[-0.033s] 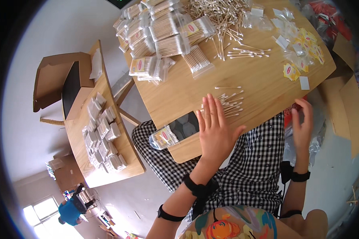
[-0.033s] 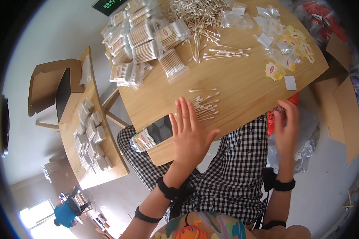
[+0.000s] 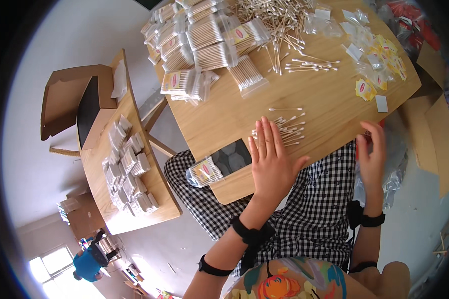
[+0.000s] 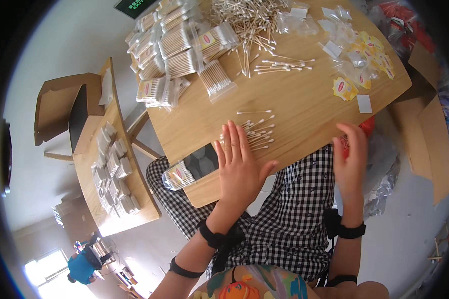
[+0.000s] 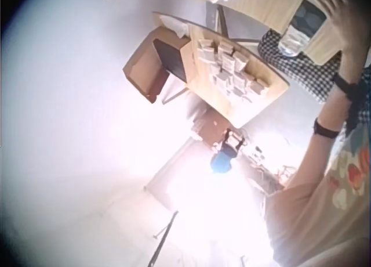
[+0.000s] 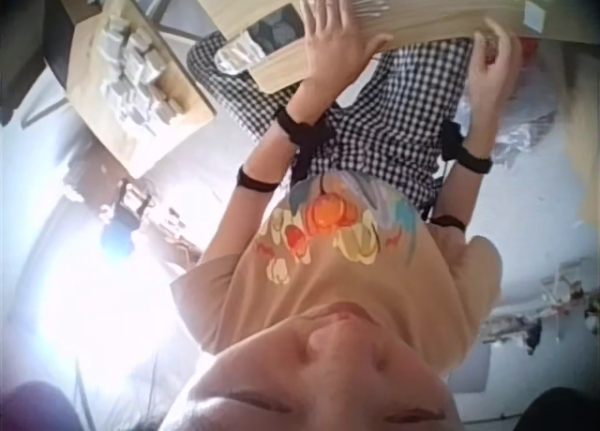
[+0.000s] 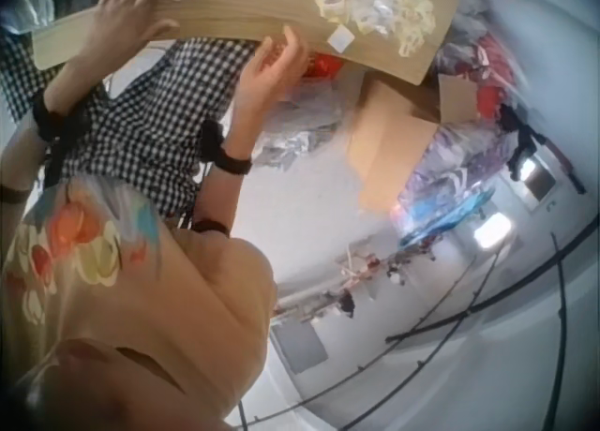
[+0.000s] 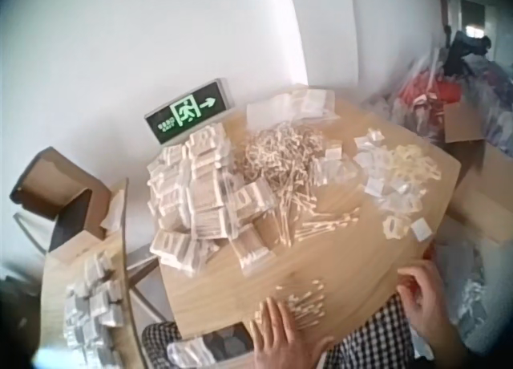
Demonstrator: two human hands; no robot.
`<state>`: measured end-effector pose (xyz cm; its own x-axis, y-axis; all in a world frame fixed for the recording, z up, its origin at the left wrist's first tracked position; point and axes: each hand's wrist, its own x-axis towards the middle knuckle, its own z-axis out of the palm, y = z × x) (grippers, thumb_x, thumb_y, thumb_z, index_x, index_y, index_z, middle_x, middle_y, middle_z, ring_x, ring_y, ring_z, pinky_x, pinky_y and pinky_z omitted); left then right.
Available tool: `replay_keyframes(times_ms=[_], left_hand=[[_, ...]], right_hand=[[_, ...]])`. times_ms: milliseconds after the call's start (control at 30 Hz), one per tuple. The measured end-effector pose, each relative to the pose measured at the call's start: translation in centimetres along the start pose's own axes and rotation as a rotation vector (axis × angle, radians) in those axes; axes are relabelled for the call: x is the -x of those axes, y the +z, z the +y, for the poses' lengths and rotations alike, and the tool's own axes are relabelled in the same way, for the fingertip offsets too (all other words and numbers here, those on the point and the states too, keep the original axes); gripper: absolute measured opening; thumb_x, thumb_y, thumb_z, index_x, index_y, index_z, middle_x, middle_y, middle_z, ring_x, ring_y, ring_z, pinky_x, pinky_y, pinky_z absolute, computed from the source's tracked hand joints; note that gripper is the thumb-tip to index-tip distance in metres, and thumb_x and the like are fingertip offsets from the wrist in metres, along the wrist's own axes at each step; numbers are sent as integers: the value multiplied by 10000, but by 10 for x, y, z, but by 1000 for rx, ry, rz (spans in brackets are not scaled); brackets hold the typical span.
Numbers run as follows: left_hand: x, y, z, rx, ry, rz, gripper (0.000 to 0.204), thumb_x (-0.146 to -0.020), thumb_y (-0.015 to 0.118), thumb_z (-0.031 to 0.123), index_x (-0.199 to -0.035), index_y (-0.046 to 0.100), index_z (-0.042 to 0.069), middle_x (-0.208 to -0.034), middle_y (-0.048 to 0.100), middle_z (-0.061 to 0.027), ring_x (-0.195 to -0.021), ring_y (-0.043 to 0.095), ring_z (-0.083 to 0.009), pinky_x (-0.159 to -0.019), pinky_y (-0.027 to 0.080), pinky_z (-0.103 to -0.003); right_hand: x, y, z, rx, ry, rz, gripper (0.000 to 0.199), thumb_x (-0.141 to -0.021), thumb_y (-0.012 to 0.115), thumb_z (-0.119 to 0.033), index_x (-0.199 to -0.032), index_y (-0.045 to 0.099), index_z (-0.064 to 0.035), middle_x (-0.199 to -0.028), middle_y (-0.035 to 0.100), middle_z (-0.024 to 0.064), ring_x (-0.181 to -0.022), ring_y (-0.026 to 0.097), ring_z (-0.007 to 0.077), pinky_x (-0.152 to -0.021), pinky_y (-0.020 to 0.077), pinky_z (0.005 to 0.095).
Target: The recorder is sorting and arranging cotton swabs into small plastic packages.
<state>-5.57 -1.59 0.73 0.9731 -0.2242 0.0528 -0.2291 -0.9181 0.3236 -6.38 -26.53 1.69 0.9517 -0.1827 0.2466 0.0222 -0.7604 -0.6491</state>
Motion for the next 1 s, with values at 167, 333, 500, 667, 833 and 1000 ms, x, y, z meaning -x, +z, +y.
replay_keyframes(times_ms=[167, 333, 500, 667, 833, 1000], left_hand=[[-29, 12, -10, -81, 2, 49, 1118, -853, 568, 701, -1515, 239, -138, -1611, 227, -294, -1520, 188, -412, -1219, 173, -550], [-16, 12, -2, -41, 11, 14, 1117, -840, 555, 712, -1513, 262, -129, -1605, 256, -283, -1519, 213, -390, -1214, 187, -551], [6, 12, 4, -29, 8, -20, 1124, -824, 542, 729, -1525, 266, -105, -1610, 260, -268, -1521, 211, -392, -1208, 175, -572], [5, 6, 0, 61, 9, -34, 1031, -886, 603, 614, -1547, 229, -83, -1626, 225, -263, -1530, 176, -404, -1206, 123, -600], [16, -13, -27, 355, -114, 167, 792, -955, 604, 152, -1576, 156, -50, -1655, 155, -241, -1545, 111, -402, -1214, 45, -584], [24, -24, -47, 458, -138, 214, 718, -967, 542, 24, -1579, 172, -36, -1656, 176, -226, -1544, 119, -400, -1217, 39, -574]], right_hand=[[-24, 18, -47, -31, -170, -138, 279, -914, 640, -29, -1190, 600, -25, -1214, 625, 148, -1148, 584, 338, -998, 455, 407], [-33, 28, -62, -115, -186, -206, 277, -911, 635, -25, -1186, 601, -25, -1221, 622, 159, -1162, 581, 341, -1002, 456, 407], [-30, 51, -73, -246, -154, -262, 279, -907, 626, -11, -1186, 608, -29, -1227, 619, 164, -1173, 579, 341, -1011, 456, 406], [-33, 65, -69, -314, -151, -234, 345, -890, 652, -9, -1229, 589, -21, -1276, 605, 162, -1211, 563, 340, -1034, 447, 405], [-29, 55, -75, -165, -265, -375, 717, -744, 809, -44, -1386, 490, -56, -1436, 500, 157, -1383, 428, 376, -1131, 374, 454], [-28, 69, -74, -90, -296, -391, 887, -671, 863, -58, -1447, 433, -75, -1489, 454, 151, -1438, 351, 420, -1161, 338, 495]])
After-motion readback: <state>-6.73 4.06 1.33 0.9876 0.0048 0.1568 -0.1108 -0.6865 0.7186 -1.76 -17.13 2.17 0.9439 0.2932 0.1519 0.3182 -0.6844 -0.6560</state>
